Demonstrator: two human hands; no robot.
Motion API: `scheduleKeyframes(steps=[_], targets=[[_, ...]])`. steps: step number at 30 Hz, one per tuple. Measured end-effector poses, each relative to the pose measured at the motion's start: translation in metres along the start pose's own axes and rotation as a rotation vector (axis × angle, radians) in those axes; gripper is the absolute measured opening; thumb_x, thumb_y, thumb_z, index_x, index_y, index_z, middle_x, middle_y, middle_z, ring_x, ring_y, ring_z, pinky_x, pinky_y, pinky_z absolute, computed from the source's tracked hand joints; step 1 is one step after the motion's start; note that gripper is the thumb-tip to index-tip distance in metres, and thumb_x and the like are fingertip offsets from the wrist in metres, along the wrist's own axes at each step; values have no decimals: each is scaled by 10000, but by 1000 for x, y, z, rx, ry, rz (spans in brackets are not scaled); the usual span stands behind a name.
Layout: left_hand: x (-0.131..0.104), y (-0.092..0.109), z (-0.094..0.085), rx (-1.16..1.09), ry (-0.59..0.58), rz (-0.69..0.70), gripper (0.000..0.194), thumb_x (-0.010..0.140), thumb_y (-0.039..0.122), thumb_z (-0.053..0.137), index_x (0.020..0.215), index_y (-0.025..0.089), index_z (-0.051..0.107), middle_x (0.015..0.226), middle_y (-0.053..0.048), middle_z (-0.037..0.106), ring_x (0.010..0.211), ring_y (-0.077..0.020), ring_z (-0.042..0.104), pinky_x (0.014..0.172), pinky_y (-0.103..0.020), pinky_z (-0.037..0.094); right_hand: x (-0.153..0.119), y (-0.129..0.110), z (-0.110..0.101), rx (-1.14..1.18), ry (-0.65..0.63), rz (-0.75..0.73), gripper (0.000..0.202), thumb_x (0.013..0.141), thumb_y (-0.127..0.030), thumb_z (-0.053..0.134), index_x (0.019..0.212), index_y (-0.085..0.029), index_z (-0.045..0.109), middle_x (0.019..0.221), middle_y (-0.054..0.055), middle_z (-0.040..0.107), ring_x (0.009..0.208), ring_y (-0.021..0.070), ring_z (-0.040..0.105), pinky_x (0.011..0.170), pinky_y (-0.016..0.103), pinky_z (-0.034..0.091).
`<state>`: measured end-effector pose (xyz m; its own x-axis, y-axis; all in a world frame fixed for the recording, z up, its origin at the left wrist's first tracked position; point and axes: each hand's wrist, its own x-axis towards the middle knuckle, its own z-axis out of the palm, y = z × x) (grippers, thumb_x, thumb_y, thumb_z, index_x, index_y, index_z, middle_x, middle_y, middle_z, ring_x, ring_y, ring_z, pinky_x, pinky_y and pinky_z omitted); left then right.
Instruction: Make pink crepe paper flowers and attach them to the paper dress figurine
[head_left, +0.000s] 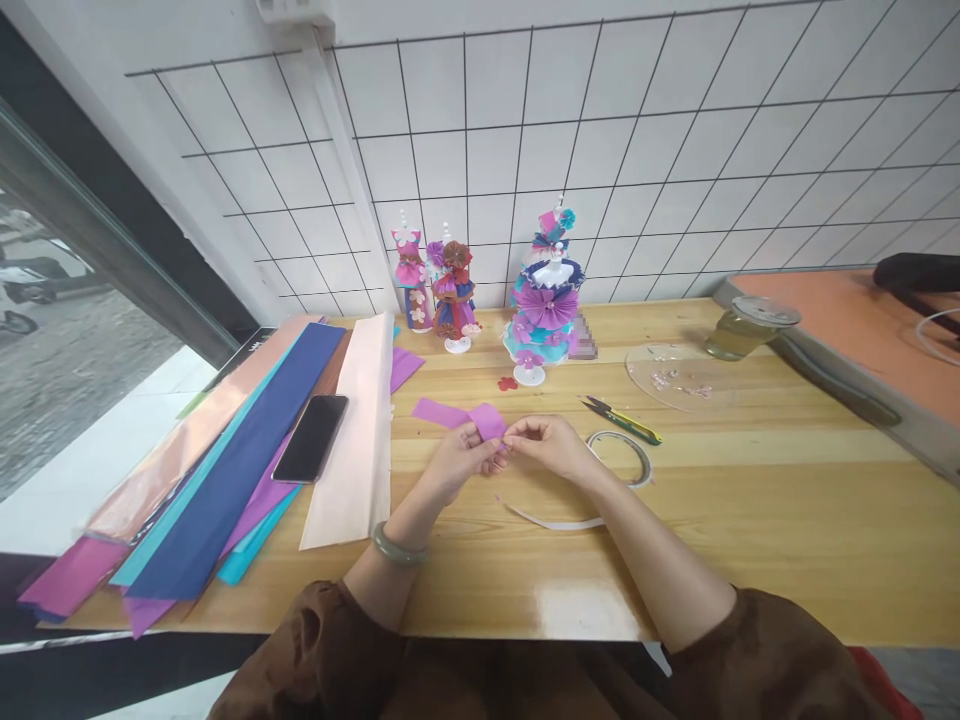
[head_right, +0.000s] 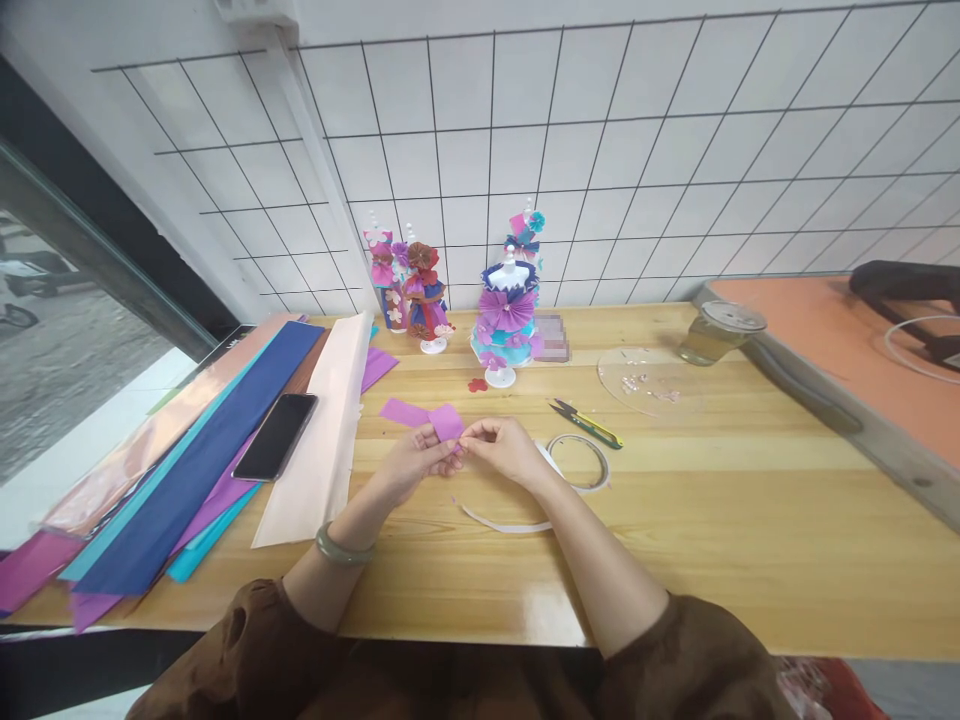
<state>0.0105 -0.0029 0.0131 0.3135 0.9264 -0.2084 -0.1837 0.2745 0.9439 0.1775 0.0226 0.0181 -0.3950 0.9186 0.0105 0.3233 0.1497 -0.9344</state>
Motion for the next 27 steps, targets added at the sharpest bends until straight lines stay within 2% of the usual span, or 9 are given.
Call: scheduleKeyframes(steps=[3,10,19,27], targets=[[-1,2,2,7,24,0,298,669,347,643,838,122,545,689,-52,620,593,-114,588,563,-234,453,0,0,0,1,0,-2,226,691,-348,575,759,-149,656,710,38,663,651,149,579,619,254,438],[-1,1,2,19,36,27,349,628,347,677,870,121,564,831,-82,633,667,-128,597,611,-258,476,0,1,-1,-11,19,5,240,695,-367,569,762,-153,654,713,37,661,652,150,581,623,256,436],[0,0,0,10,61,57,354,605,286,693,899,118,589,824,-83,640,664,-136,596,618,-270,473,-1,0,0,44,20,2,235,690,-361,584,762,-145,642,687,32,651,636,141,579,633,263,440],[0,3,2,1,99,48,297,598,254,694,843,119,596,711,-49,628,610,-124,577,598,-265,463,1,-1,-2,187,44,42,281,670,-404,611,768,-141,626,673,33,642,621,131,574,654,277,448]])
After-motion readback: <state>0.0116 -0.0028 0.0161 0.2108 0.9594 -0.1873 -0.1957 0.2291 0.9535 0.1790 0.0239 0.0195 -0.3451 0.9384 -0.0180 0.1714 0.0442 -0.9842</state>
